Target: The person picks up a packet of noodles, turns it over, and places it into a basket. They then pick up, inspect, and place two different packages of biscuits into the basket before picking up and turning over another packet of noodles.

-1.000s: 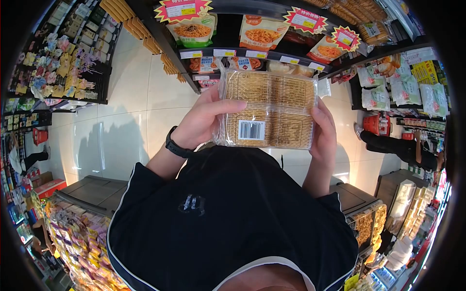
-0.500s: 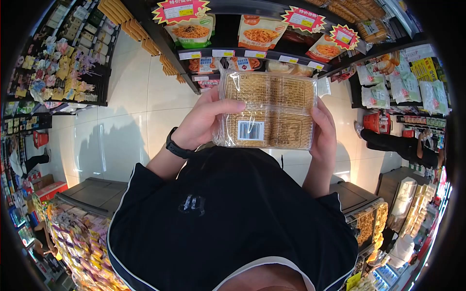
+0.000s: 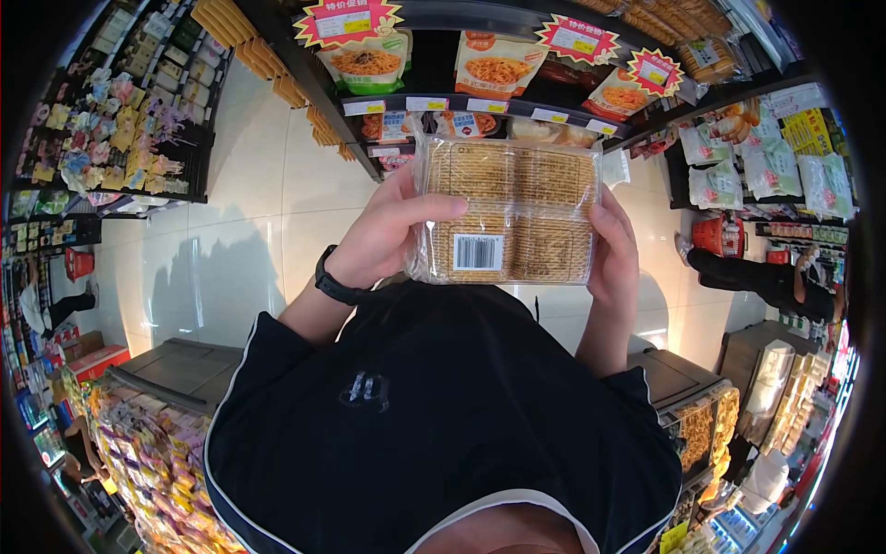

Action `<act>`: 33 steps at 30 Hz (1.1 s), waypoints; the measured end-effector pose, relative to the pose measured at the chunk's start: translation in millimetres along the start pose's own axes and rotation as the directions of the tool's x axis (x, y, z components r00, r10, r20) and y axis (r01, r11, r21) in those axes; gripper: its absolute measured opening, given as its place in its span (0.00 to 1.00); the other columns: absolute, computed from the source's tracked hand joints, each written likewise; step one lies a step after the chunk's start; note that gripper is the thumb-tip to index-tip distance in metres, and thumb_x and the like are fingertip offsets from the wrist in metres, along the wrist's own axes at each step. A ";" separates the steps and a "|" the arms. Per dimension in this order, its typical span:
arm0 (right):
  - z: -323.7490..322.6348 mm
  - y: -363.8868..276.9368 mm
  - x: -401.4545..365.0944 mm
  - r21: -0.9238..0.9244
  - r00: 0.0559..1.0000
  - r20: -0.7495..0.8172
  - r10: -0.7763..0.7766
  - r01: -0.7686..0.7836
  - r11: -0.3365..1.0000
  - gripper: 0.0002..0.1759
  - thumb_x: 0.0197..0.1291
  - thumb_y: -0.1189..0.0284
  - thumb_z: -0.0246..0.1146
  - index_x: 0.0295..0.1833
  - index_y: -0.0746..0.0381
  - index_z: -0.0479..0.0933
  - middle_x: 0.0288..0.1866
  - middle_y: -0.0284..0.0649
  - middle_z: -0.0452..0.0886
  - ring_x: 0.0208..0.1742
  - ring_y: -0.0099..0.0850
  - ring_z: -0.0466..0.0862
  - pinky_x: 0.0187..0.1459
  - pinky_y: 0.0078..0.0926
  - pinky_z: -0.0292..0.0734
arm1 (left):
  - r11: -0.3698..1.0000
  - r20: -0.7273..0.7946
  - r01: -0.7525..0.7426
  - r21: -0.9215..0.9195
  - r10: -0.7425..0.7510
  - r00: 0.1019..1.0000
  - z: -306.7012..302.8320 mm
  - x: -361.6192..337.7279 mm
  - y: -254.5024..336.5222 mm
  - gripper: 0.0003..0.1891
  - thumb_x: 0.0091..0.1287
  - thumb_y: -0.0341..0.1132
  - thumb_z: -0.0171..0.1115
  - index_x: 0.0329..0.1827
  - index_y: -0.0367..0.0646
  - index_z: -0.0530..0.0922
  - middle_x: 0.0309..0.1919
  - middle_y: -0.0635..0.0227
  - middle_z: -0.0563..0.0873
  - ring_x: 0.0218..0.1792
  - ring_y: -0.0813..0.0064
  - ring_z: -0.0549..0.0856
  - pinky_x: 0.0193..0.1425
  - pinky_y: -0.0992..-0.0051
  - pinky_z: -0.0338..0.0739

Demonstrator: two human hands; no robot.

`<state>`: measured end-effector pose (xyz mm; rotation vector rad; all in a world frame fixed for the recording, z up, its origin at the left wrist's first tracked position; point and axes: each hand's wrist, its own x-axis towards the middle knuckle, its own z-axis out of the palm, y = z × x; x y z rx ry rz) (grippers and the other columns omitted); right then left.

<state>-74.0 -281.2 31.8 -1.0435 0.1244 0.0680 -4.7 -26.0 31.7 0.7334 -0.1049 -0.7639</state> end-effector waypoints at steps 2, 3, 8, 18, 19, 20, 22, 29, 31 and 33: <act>-2.5 1.6 0.4 0.005 1.000 0.008 0.006 -0.006 1.000 0.25 0.68 0.71 0.52 0.67 0.71 0.64 0.60 0.46 0.76 0.60 0.30 0.76 0.62 0.26 0.68 | 1.000 -0.011 -0.012 0.008 0.012 1.000 -0.9 -1.1 -1.9 0.27 0.63 0.20 0.59 0.67 0.35 0.65 0.56 0.60 0.80 0.55 0.71 0.82 0.60 0.70 0.78; -3.2 1.7 0.7 0.009 1.000 0.012 0.009 -0.009 1.000 0.25 0.68 0.71 0.52 0.67 0.71 0.64 0.60 0.46 0.76 0.60 0.30 0.76 0.62 0.26 0.68 | 1.000 -0.016 -0.017 0.012 0.017 1.000 -1.0 -1.2 -3.0 0.27 0.63 0.20 0.59 0.67 0.35 0.65 0.56 0.60 0.80 0.55 0.70 0.82 0.60 0.70 0.78; -7.3 5.3 3.7 0.015 1.000 0.000 0.024 -0.024 1.000 0.25 0.67 0.71 0.53 0.67 0.71 0.64 0.60 0.46 0.76 0.60 0.30 0.76 0.62 0.26 0.68 | 0.998 0.000 -0.048 0.039 0.048 0.999 -0.2 -2.8 -3.9 0.27 0.63 0.20 0.59 0.66 0.35 0.66 0.57 0.59 0.80 0.55 0.71 0.82 0.60 0.70 0.78; -4.7 6.6 8.8 -0.013 0.999 -0.022 0.041 -0.041 0.999 0.25 0.68 0.70 0.54 0.67 0.71 0.64 0.59 0.46 0.76 0.59 0.30 0.77 0.61 0.26 0.70 | 0.999 -0.004 -0.034 -0.007 0.034 0.999 -4.0 -1.0 -5.0 0.26 0.63 0.20 0.58 0.66 0.35 0.65 0.57 0.59 0.79 0.56 0.70 0.82 0.60 0.69 0.78; -5.3 6.6 9.0 -0.011 0.999 -0.023 0.047 -0.048 0.999 0.25 0.68 0.70 0.54 0.67 0.71 0.64 0.59 0.46 0.76 0.59 0.30 0.77 0.61 0.26 0.70 | 0.999 -0.007 -0.034 -0.014 0.034 0.999 -4.2 -0.5 -5.1 0.26 0.63 0.20 0.58 0.66 0.35 0.65 0.57 0.59 0.79 0.56 0.70 0.82 0.60 0.69 0.78; -6.2 7.0 9.3 -0.012 0.998 -0.026 0.050 -0.050 0.999 0.25 0.68 0.70 0.54 0.67 0.72 0.64 0.59 0.46 0.76 0.59 0.30 0.78 0.60 0.26 0.70 | 0.999 -0.009 -0.034 -0.022 0.034 0.999 -4.4 0.1 -5.3 0.26 0.63 0.20 0.58 0.66 0.35 0.66 0.56 0.59 0.80 0.56 0.70 0.82 0.60 0.69 0.78; -7.3 7.9 10.0 -0.013 0.998 -0.032 0.055 -0.056 0.998 0.25 0.68 0.70 0.54 0.67 0.72 0.64 0.59 0.47 0.76 0.58 0.30 0.78 0.60 0.25 0.71 | 0.999 -0.013 -0.029 -0.030 0.028 1.000 -5.1 1.1 -4.9 0.26 0.63 0.20 0.58 0.65 0.35 0.66 0.56 0.59 0.80 0.56 0.70 0.82 0.61 0.69 0.78; -4.7 6.4 13.5 -0.018 0.998 -0.030 0.056 -0.057 0.998 0.25 0.68 0.70 0.53 0.67 0.71 0.63 0.59 0.47 0.77 0.59 0.30 0.78 0.60 0.26 0.71 | 1.000 -0.022 -0.012 0.014 0.012 1.000 -7.2 4.9 -4.1 0.27 0.63 0.22 0.57 0.67 0.33 0.62 0.57 0.57 0.78 0.57 0.68 0.81 0.62 0.69 0.76; -5.5 7.7 14.6 -0.015 0.997 -0.042 0.062 -0.062 0.998 0.25 0.68 0.70 0.52 0.67 0.71 0.63 0.59 0.46 0.77 0.59 0.30 0.78 0.61 0.26 0.71 | 1.000 -0.029 -0.016 0.015 0.017 0.999 -8.3 6.8 -3.9 0.27 0.63 0.22 0.57 0.67 0.34 0.63 0.58 0.58 0.78 0.57 0.69 0.81 0.62 0.69 0.76; -6.0 10.4 18.0 -0.033 0.996 -0.051 0.067 -0.069 0.997 0.25 0.68 0.70 0.53 0.67 0.71 0.64 0.59 0.45 0.77 0.58 0.30 0.78 0.60 0.26 0.71 | 0.999 -0.041 -0.021 0.028 0.023 0.999 -9.9 8.8 -4.2 0.28 0.62 0.21 0.58 0.66 0.34 0.63 0.58 0.58 0.78 0.57 0.70 0.81 0.62 0.70 0.76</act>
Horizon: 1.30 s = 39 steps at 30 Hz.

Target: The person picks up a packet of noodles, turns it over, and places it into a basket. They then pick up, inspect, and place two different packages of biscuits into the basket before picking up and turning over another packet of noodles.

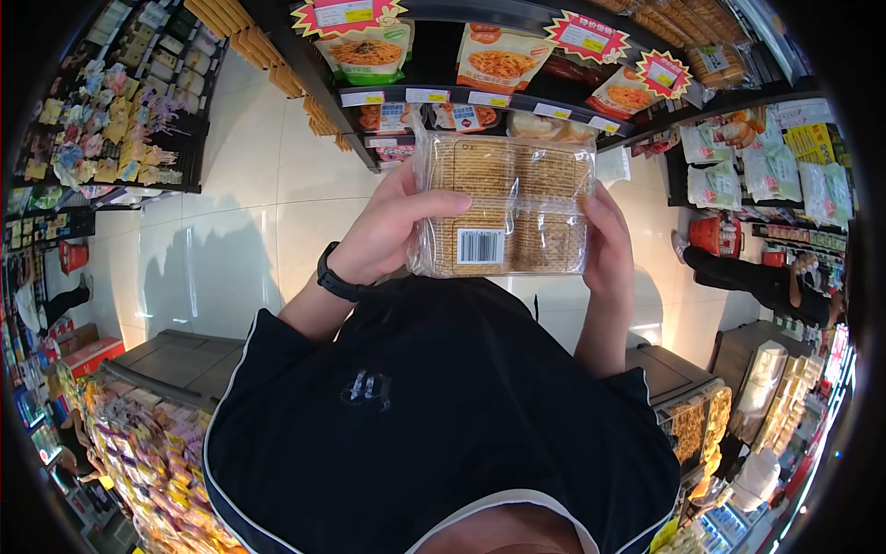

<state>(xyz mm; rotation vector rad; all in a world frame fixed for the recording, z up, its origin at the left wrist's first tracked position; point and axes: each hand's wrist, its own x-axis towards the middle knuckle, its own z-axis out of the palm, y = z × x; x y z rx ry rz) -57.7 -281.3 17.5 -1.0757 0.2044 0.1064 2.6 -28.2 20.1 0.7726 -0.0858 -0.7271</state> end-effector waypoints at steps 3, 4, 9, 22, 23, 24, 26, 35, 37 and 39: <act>-9.2 14.2 13.7 -0.032 0.999 -0.033 0.011 -0.013 0.999 0.24 0.68 0.68 0.54 0.65 0.70 0.66 0.57 0.43 0.78 0.57 0.28 0.78 0.59 0.25 0.71 | 0.992 -0.038 -0.061 0.115 0.065 0.997 -1.7 3.5 -2.3 0.29 0.60 0.20 0.61 0.66 0.35 0.65 0.57 0.61 0.79 0.57 0.72 0.80 0.62 0.71 0.75; -14.6 22.5 20.3 -0.044 0.999 -0.046 0.015 -0.017 0.999 0.23 0.68 0.68 0.55 0.65 0.69 0.67 0.56 0.42 0.78 0.57 0.28 0.78 0.58 0.24 0.72 | 0.976 -0.038 -0.112 0.185 0.121 0.992 -3.5 5.8 -5.3 0.30 0.60 0.20 0.62 0.66 0.35 0.65 0.57 0.61 0.79 0.57 0.72 0.80 0.62 0.71 0.75; -35.9 75.1 41.1 -0.113 0.967 -0.197 0.162 -0.187 0.976 0.25 0.71 0.57 0.51 0.63 0.65 0.67 0.51 0.40 0.77 0.51 0.33 0.79 0.52 0.37 0.77 | 0.556 0.119 -0.404 0.727 0.477 0.871 -25.0 27.6 -44.4 0.33 0.56 0.24 0.69 0.66 0.37 0.66 0.56 0.61 0.80 0.56 0.73 0.80 0.62 0.72 0.74; -94.3 214.9 71.1 0.268 0.658 -0.059 0.751 -0.714 0.646 0.23 0.65 0.68 0.58 0.63 0.63 0.68 0.54 0.42 0.79 0.52 0.37 0.82 0.52 0.42 0.81 | -0.457 0.418 -0.324 0.828 0.117 0.901 -126.6 41.1 -203.4 0.30 0.57 0.35 0.60 0.66 0.47 0.66 0.63 0.56 0.71 0.63 0.43 0.71 0.59 0.46 0.71; -103.3 227.2 71.8 0.287 0.638 -0.059 0.768 -0.726 0.625 0.23 0.65 0.68 0.58 0.64 0.63 0.68 0.55 0.43 0.79 0.52 0.37 0.82 0.52 0.42 0.81 | -0.419 0.356 -0.302 0.857 0.056 0.933 -134.3 41.3 -217.1 0.31 0.57 0.35 0.60 0.67 0.47 0.65 0.65 0.55 0.69 0.65 0.43 0.68 0.62 0.46 0.69; -108.3 237.2 72.3 0.297 0.610 -0.107 0.785 -0.734 0.611 0.22 0.65 0.70 0.58 0.63 0.64 0.68 0.54 0.44 0.79 0.51 0.37 0.83 0.52 0.41 0.81 | -0.381 0.298 -0.280 0.881 -0.012 0.954 -140.1 40.3 -224.7 0.33 0.57 0.34 0.60 0.69 0.47 0.64 0.68 0.55 0.67 0.67 0.43 0.65 0.65 0.47 0.66; -126.7 270.8 79.9 0.216 0.635 -0.185 0.750 -0.718 0.661 0.21 0.64 0.71 0.58 0.61 0.65 0.70 0.53 0.44 0.80 0.49 0.37 0.83 0.50 0.39 0.82 | -0.277 0.250 -0.247 0.928 -0.024 0.968 -158.5 39.1 -250.4 0.36 0.56 0.34 0.62 0.70 0.44 0.62 0.70 0.53 0.64 0.70 0.44 0.61 0.71 0.48 0.60; -244.8 500.7 170.0 0.042 0.792 -0.279 0.543 -0.555 0.831 0.23 0.54 0.82 0.65 0.57 0.66 0.72 0.50 0.43 0.81 0.49 0.34 0.83 0.49 0.33 0.81 | -0.034 -0.679 0.684 0.729 -0.167 0.715 -293.3 -33.1 -330.7 0.41 0.58 0.45 0.65 0.72 0.42 0.57 0.68 0.47 0.64 0.67 0.35 0.62 0.63 0.35 0.62; -265.9 550.4 200.2 0.000 0.808 -0.259 0.528 -0.547 0.837 0.28 0.51 0.84 0.65 0.60 0.64 0.69 0.52 0.43 0.79 0.51 0.35 0.82 0.49 0.34 0.81 | -0.139 -0.800 0.797 0.588 -0.247 0.547 -325.4 -70.4 -385.1 0.46 0.56 0.50 0.67 0.74 0.44 0.54 0.66 0.45 0.64 0.62 0.38 0.68 0.54 0.36 0.70; -275.1 596.0 223.1 -0.061 0.808 -0.266 0.526 -0.559 0.827 0.28 0.51 0.84 0.65 0.60 0.65 0.69 0.52 0.44 0.79 0.50 0.36 0.82 0.49 0.34 0.81 | -0.128 -0.860 0.883 0.451 -0.327 0.392 -333.2 -82.7 -402.3 0.50 0.55 0.53 0.67 0.76 0.42 0.50 0.66 0.43 0.64 0.62 0.38 0.69 0.55 0.40 0.72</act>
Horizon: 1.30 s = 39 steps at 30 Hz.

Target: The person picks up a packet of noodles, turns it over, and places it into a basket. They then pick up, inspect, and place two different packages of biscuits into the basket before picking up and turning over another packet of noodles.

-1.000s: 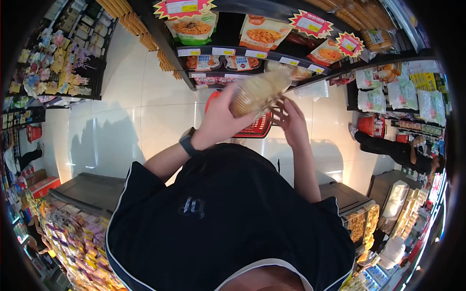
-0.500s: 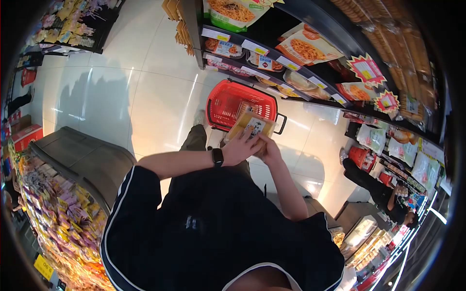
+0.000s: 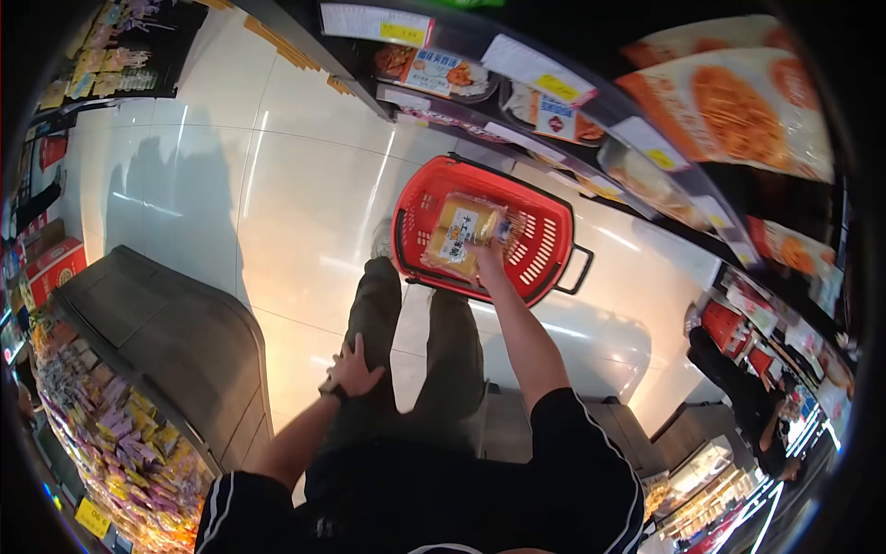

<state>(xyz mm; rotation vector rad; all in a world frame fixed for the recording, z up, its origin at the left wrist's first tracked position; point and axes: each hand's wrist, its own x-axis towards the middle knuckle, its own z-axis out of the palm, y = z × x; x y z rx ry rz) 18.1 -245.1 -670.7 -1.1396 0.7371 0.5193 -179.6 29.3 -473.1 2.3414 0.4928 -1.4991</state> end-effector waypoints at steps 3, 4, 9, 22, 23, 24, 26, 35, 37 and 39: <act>-11.0 50.7 71.4 0.002 0.997 0.055 0.047 -0.047 0.999 0.23 0.51 0.85 0.64 0.55 0.66 0.73 0.47 0.44 0.81 0.49 0.37 0.82 0.48 0.36 0.80 | 0.995 -0.002 0.058 -0.083 -0.058 0.998 3.2 10.0 6.8 0.53 0.55 0.55 0.67 0.76 0.39 0.46 0.65 0.41 0.65 0.61 0.39 0.70 0.57 0.46 0.73; -13.6 65.4 89.9 -0.017 0.994 0.075 0.075 -0.074 0.997 0.22 0.51 0.85 0.64 0.54 0.67 0.74 0.46 0.44 0.82 0.49 0.37 0.82 0.48 0.36 0.80 | 0.995 -0.034 0.051 -0.083 -0.054 0.998 9.4 15.7 5.8 0.54 0.54 0.55 0.67 0.76 0.38 0.46 0.65 0.40 0.64 0.60 0.40 0.71 0.55 0.46 0.74; -38.4 141.2 166.7 0.021 0.991 0.061 0.115 -0.117 0.993 0.20 0.56 0.82 0.63 0.56 0.65 0.74 0.46 0.39 0.82 0.44 0.31 0.80 0.48 0.34 0.76 | 0.991 -0.124 0.026 -0.131 -0.042 0.991 18.4 41.4 7.8 0.54 0.53 0.53 0.67 0.76 0.37 0.45 0.65 0.36 0.63 0.58 0.39 0.72 0.55 0.48 0.74; -70.8 212.7 262.1 -0.065 0.999 0.031 -0.019 0.021 0.998 0.21 0.63 0.79 0.58 0.62 0.63 0.71 0.50 0.41 0.82 0.48 0.37 0.82 0.49 0.37 0.78 | 0.988 -0.128 0.033 -0.150 -0.053 0.990 27.9 54.1 3.6 0.53 0.52 0.54 0.68 0.75 0.40 0.49 0.65 0.38 0.63 0.62 0.39 0.70 0.58 0.47 0.73; -75.3 216.8 265.4 -0.181 0.999 -0.009 -0.035 0.033 0.983 0.20 0.62 0.78 0.59 0.61 0.63 0.72 0.49 0.41 0.82 0.47 0.37 0.83 0.47 0.36 0.79 | 0.989 -0.129 0.039 -0.145 -0.058 0.990 27.6 54.4 5.6 0.53 0.51 0.53 0.69 0.75 0.39 0.49 0.65 0.40 0.64 0.62 0.41 0.70 0.58 0.48 0.73; -75.5 215.5 263.8 -0.295 0.997 -0.048 -0.056 0.039 0.955 0.19 0.62 0.78 0.59 0.60 0.63 0.74 0.47 0.41 0.83 0.46 0.37 0.83 0.46 0.36 0.79 | 0.989 -0.129 0.044 -0.139 -0.062 0.990 27.0 53.7 7.9 0.53 0.50 0.53 0.69 0.74 0.38 0.50 0.64 0.43 0.65 0.62 0.42 0.70 0.59 0.49 0.73; -71.7 211.6 257.1 -0.474 0.988 -0.140 -0.064 -0.010 0.880 0.17 0.60 0.74 0.61 0.55 0.64 0.77 0.45 0.45 0.84 0.45 0.39 0.84 0.44 0.37 0.79 | 0.992 -0.138 0.036 -0.119 -0.052 0.989 26.3 53.0 11.8 0.53 0.51 0.53 0.69 0.74 0.37 0.50 0.64 0.43 0.65 0.61 0.42 0.71 0.58 0.49 0.73; -28.0 151.5 119.1 -0.914 0.976 -0.064 -0.206 0.026 0.405 0.18 0.54 0.68 0.59 0.51 0.59 0.78 0.59 0.57 0.75 0.61 0.56 0.74 0.66 0.47 0.65 | 1.000 -0.158 0.011 0.012 -0.009 0.987 19.1 35.3 40.3 0.48 0.56 0.54 0.63 0.75 0.39 0.50 0.59 0.40 0.69 0.53 0.42 0.77 0.53 0.48 0.75; -7.6 90.4 34.9 -0.853 0.999 0.052 -0.007 0.048 0.520 0.13 0.57 0.69 0.58 0.47 0.58 0.82 0.53 0.53 0.80 0.60 0.50 0.77 0.64 0.46 0.67 | 0.999 -0.152 -0.007 0.037 0.013 0.988 16.9 35.6 40.8 0.46 0.59 0.54 0.60 0.75 0.40 0.51 0.59 0.39 0.69 0.54 0.42 0.77 0.55 0.48 0.75; -2.9 70.6 -32.9 -0.821 0.957 0.151 -0.249 0.262 0.507 0.11 0.58 0.70 0.56 0.40 0.62 0.80 0.36 0.50 0.84 0.43 0.46 0.85 0.45 0.40 0.79 | 0.999 -0.144 -0.029 0.037 0.034 0.989 19.7 33.0 40.5 0.42 0.62 0.53 0.55 0.75 0.41 0.52 0.60 0.39 0.70 0.58 0.42 0.77 0.57 0.48 0.74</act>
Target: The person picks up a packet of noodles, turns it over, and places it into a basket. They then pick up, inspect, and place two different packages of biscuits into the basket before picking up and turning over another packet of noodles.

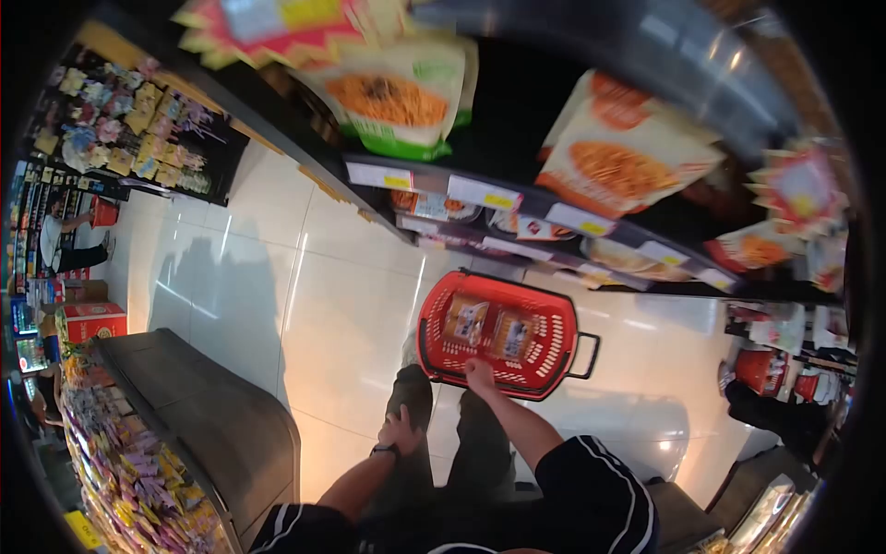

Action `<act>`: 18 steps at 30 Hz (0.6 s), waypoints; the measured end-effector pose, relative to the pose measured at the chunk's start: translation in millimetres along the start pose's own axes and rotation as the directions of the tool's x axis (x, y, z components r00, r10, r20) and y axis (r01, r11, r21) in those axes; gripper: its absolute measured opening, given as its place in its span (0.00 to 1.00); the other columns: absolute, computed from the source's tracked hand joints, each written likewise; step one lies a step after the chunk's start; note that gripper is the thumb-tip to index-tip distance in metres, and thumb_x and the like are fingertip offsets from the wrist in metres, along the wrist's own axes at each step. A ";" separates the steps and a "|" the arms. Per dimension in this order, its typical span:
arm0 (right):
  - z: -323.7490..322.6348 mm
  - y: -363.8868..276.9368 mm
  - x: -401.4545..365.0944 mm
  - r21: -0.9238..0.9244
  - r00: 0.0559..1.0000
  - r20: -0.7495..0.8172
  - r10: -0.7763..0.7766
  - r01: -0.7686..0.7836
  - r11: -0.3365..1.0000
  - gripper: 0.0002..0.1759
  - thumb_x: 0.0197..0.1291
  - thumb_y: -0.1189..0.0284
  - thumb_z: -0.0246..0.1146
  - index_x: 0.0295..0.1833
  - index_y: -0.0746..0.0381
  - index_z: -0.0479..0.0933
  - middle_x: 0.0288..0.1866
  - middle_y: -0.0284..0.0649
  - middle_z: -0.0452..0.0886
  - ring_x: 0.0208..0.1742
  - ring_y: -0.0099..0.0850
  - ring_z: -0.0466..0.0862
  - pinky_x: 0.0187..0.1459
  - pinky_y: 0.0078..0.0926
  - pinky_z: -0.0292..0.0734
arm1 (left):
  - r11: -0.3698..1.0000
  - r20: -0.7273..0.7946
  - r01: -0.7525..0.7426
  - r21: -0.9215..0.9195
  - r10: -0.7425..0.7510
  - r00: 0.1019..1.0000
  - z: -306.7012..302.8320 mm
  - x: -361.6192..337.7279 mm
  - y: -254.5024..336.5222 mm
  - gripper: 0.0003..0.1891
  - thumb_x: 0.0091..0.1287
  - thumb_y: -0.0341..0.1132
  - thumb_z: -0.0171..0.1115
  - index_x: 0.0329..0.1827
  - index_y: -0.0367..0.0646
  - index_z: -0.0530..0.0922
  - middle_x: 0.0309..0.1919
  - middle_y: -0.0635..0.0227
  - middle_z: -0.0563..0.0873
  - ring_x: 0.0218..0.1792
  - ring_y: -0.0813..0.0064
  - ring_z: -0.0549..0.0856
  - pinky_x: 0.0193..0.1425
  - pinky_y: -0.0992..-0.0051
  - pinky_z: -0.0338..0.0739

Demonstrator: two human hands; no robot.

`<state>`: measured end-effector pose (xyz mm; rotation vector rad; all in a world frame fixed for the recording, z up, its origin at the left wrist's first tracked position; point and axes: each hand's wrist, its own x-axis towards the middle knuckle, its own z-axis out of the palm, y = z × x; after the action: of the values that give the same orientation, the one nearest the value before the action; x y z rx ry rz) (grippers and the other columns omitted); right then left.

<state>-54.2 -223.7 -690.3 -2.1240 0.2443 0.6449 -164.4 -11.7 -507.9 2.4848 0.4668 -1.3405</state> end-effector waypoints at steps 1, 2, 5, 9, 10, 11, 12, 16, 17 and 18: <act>-17.6 -15.3 -24.0 0.120 0.997 0.067 0.036 -0.044 0.992 0.10 0.58 0.70 0.57 0.40 0.62 0.81 0.34 0.48 0.84 0.41 0.46 0.85 0.44 0.39 0.79 | 1.000 -0.007 0.003 0.008 -0.003 1.000 -0.5 -2.9 1.2 0.39 0.62 0.52 0.54 0.73 0.41 0.56 0.59 0.40 0.71 0.57 0.43 0.77 0.57 0.49 0.74; -38.7 -30.9 -51.8 0.063 1.000 0.030 -0.003 0.001 0.998 0.10 0.58 0.70 0.56 0.39 0.63 0.81 0.33 0.47 0.84 0.39 0.42 0.85 0.43 0.37 0.79 | 1.000 -0.010 0.008 0.014 -0.008 1.000 0.0 -7.5 3.2 0.36 0.63 0.50 0.54 0.71 0.41 0.60 0.58 0.42 0.73 0.56 0.44 0.78 0.57 0.50 0.75; -106.0 -73.0 -116.4 -0.008 0.995 -0.054 -0.085 0.084 0.996 0.11 0.58 0.69 0.57 0.37 0.63 0.81 0.31 0.46 0.84 0.36 0.41 0.86 0.42 0.35 0.79 | 0.993 0.033 -0.070 0.093 0.067 0.997 -27.5 -50.1 15.8 0.26 0.63 0.47 0.51 0.61 0.42 0.72 0.56 0.46 0.77 0.55 0.47 0.79 0.58 0.51 0.75; -183.3 -89.4 -166.6 -0.119 0.990 -0.139 -0.033 0.016 0.993 0.13 0.58 0.65 0.59 0.36 0.62 0.82 0.32 0.47 0.84 0.37 0.43 0.85 0.42 0.37 0.79 | 0.952 0.051 -0.304 0.042 0.301 0.952 -50.5 -80.9 12.9 0.19 0.61 0.45 0.51 0.48 0.45 0.82 0.52 0.53 0.82 0.54 0.49 0.80 0.58 0.51 0.75; -194.9 -70.2 -168.5 -0.193 0.989 -0.144 -0.030 0.002 0.981 0.13 0.57 0.64 0.60 0.36 0.62 0.83 0.33 0.47 0.84 0.38 0.43 0.85 0.43 0.37 0.79 | 0.943 0.013 -0.331 0.039 0.331 0.944 -52.2 -83.6 13.0 0.18 0.60 0.44 0.51 0.45 0.46 0.83 0.48 0.54 0.84 0.52 0.52 0.82 0.58 0.52 0.75; -203.9 -55.7 -163.8 -0.263 0.988 -0.151 -0.026 -0.015 0.965 0.13 0.56 0.63 0.60 0.36 0.61 0.83 0.33 0.48 0.85 0.39 0.43 0.85 0.44 0.38 0.80 | 0.922 -0.029 -0.387 0.028 0.387 0.921 -57.9 -86.1 11.6 0.17 0.60 0.44 0.51 0.43 0.47 0.84 0.44 0.55 0.86 0.50 0.53 0.83 0.56 0.55 0.77; -223.7 -72.6 -174.8 -0.262 0.984 -0.172 0.040 -0.085 0.961 0.13 0.55 0.62 0.62 0.36 0.61 0.84 0.35 0.48 0.85 0.40 0.43 0.86 0.45 0.39 0.80 | 0.909 -0.051 -0.417 0.014 0.418 0.907 -61.8 -81.9 9.4 0.16 0.60 0.44 0.51 0.42 0.46 0.84 0.42 0.55 0.86 0.49 0.53 0.83 0.55 0.56 0.77; -250.0 -54.5 -155.1 -0.353 0.987 -0.126 0.100 -0.138 0.925 0.14 0.53 0.60 0.62 0.36 0.60 0.84 0.37 0.47 0.86 0.42 0.43 0.86 0.46 0.40 0.81 | 0.906 -0.140 -0.422 -0.021 0.415 0.899 -90.1 -65.7 16.9 0.16 0.60 0.43 0.52 0.40 0.45 0.84 0.40 0.54 0.86 0.48 0.53 0.83 0.52 0.57 0.77; -257.3 -70.3 -152.9 -0.436 0.991 -0.133 0.009 -0.067 0.897 0.14 0.54 0.61 0.62 0.36 0.60 0.84 0.35 0.47 0.86 0.40 0.42 0.86 0.45 0.39 0.81 | 0.895 -0.203 -0.442 -0.062 0.422 0.884 -95.4 -63.3 19.9 0.15 0.60 0.43 0.52 0.39 0.45 0.84 0.40 0.54 0.86 0.47 0.52 0.84 0.52 0.57 0.78; -263.2 -85.7 -151.4 -0.382 0.989 -0.147 -0.018 -0.040 0.923 0.14 0.54 0.61 0.62 0.36 0.60 0.84 0.35 0.47 0.86 0.39 0.41 0.86 0.44 0.39 0.81 | 0.881 -0.262 -0.463 -0.100 0.425 0.866 -97.2 -58.4 21.8 0.15 0.60 0.42 0.52 0.39 0.44 0.84 0.39 0.53 0.86 0.46 0.52 0.84 0.51 0.56 0.78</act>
<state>-54.3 -392.4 -423.8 -2.5563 0.2244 0.5771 -112.6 -2.3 -405.2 2.4215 0.0282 -0.8023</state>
